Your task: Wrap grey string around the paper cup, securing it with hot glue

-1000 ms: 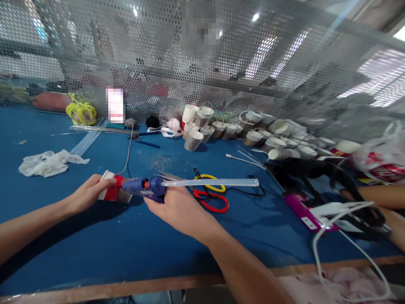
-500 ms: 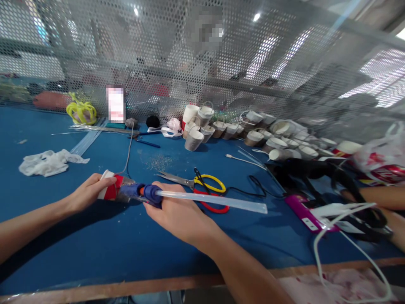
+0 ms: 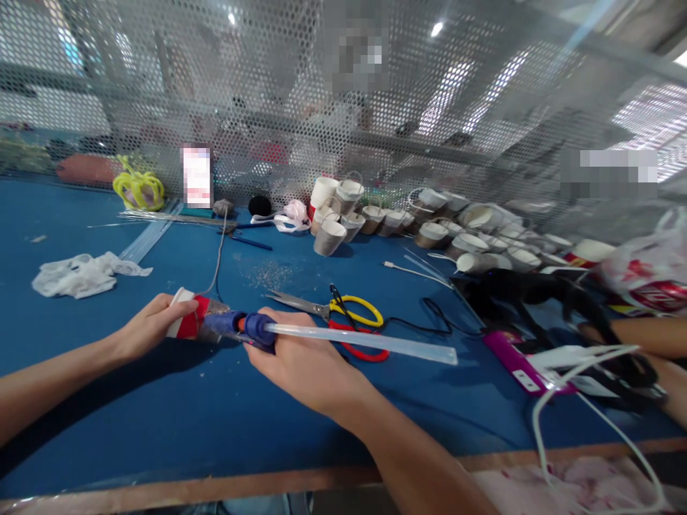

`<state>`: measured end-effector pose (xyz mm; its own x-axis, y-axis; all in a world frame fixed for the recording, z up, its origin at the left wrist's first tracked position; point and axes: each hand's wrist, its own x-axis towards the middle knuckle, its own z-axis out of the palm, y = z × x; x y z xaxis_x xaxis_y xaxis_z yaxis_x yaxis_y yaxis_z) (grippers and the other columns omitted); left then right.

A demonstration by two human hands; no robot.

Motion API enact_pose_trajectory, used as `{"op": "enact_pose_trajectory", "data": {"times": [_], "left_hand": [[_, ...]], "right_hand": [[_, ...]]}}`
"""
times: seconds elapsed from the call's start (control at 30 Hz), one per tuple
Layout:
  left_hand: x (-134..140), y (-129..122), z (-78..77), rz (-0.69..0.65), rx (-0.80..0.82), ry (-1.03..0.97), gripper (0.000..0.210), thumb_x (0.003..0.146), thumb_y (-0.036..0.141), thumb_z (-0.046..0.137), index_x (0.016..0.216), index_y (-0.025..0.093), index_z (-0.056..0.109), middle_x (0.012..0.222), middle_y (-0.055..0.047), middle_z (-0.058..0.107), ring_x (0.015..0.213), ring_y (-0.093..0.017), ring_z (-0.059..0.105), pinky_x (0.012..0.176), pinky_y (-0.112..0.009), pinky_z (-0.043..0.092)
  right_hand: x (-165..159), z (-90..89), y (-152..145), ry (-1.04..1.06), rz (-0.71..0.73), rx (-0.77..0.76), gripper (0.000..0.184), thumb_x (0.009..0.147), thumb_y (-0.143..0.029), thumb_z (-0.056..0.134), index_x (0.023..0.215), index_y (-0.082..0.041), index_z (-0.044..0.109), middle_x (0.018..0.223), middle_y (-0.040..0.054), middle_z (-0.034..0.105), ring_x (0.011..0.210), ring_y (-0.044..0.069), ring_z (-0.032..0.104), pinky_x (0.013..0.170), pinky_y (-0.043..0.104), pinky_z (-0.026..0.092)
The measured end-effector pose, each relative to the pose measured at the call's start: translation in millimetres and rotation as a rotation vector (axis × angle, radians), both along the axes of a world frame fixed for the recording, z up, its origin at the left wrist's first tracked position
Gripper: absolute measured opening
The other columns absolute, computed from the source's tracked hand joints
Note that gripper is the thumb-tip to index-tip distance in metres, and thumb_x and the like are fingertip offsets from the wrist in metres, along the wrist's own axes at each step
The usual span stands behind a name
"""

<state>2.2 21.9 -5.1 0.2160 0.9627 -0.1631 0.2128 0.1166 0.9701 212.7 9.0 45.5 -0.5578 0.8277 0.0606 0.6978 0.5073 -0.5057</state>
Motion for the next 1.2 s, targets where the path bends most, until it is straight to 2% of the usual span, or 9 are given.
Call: {"op": "enact_pose_trajectory", "data": {"times": [0.17, 0.43, 0.63, 0.87, 1.0, 1.2], "left_hand": [[0.7, -1.8, 2.1, 0.018, -0.007, 0.002, 0.031, 0.070, 0.037, 0.040, 0.050, 0.014, 0.048, 0.044, 0.004, 0.043, 0.041, -0.007, 0.035, 0.038, -0.018, 0.025], [0.2, -1.1, 1.0, 0.023, 0.015, 0.034, 0.032, 0.070, 0.038, 0.039, 0.052, 0.013, 0.048, 0.046, 0.004, 0.043, 0.042, -0.008, 0.035, 0.038, -0.018, 0.026], [0.0, -1.2, 0.5, -0.020, 0.038, 0.015, 0.033, 0.071, 0.038, 0.039, 0.058, 0.012, 0.054, 0.048, 0.003, 0.045, 0.044, -0.008, 0.035, 0.040, -0.017, 0.028], [2.0, -2.7, 1.8, -0.011, 0.104, 0.108, 0.034, 0.071, 0.038, 0.037, 0.048, 0.014, 0.042, 0.044, 0.006, 0.032, 0.043, -0.007, 0.026, 0.039, -0.018, 0.022], [0.7, -3.5, -0.7, -0.019, 0.130, 0.165, 0.034, 0.072, 0.038, 0.034, 0.046, 0.016, 0.037, 0.045, 0.005, 0.030, 0.044, -0.007, 0.025, 0.039, -0.019, 0.022], [0.4, -3.0, -2.6, -0.030, 0.144, 0.174, 0.034, 0.072, 0.038, 0.033, 0.047, 0.016, 0.036, 0.046, 0.005, 0.030, 0.044, -0.008, 0.025, 0.040, -0.019, 0.022]], "right_hand": [[-0.1, -0.7, -0.2, -0.017, 0.015, -0.004, 0.010, 0.072, -0.023, 0.045, 0.064, -0.018, 0.045, 0.059, -0.0019, 0.047, 0.051, 0.009, 0.040, 0.050, 0.023, 0.031], [0.9, -4.3, 1.9, -0.027, 0.010, 0.022, 0.010, 0.072, -0.025, 0.046, 0.065, -0.018, 0.048, 0.057, -0.0027, 0.047, 0.049, 0.009, 0.040, 0.050, 0.023, 0.031], [1.4, -1.7, 2.7, -0.026, -0.065, 0.040, 0.011, 0.071, -0.027, 0.047, 0.064, -0.018, 0.049, 0.059, -0.0022, 0.049, 0.053, 0.010, 0.042, 0.050, 0.023, 0.031], [1.2, -1.7, 4.6, 0.001, -0.074, 0.047, 0.016, 0.074, -0.030, 0.044, 0.065, -0.018, 0.050, 0.061, -0.0016, 0.052, 0.053, 0.010, 0.044, 0.053, 0.023, 0.034], [0.7, -2.9, 7.2, 0.019, -0.066, 0.068, 0.016, 0.075, -0.030, 0.043, 0.073, -0.018, 0.053, 0.071, 0.0004, 0.057, 0.063, 0.013, 0.049, 0.060, 0.025, 0.036], [0.1, -1.6, 9.1, 0.005, -0.059, 0.065, 0.015, 0.073, -0.030, 0.046, 0.068, -0.018, 0.053, 0.065, -0.0003, 0.056, 0.061, 0.013, 0.050, 0.059, 0.024, 0.037]]}}
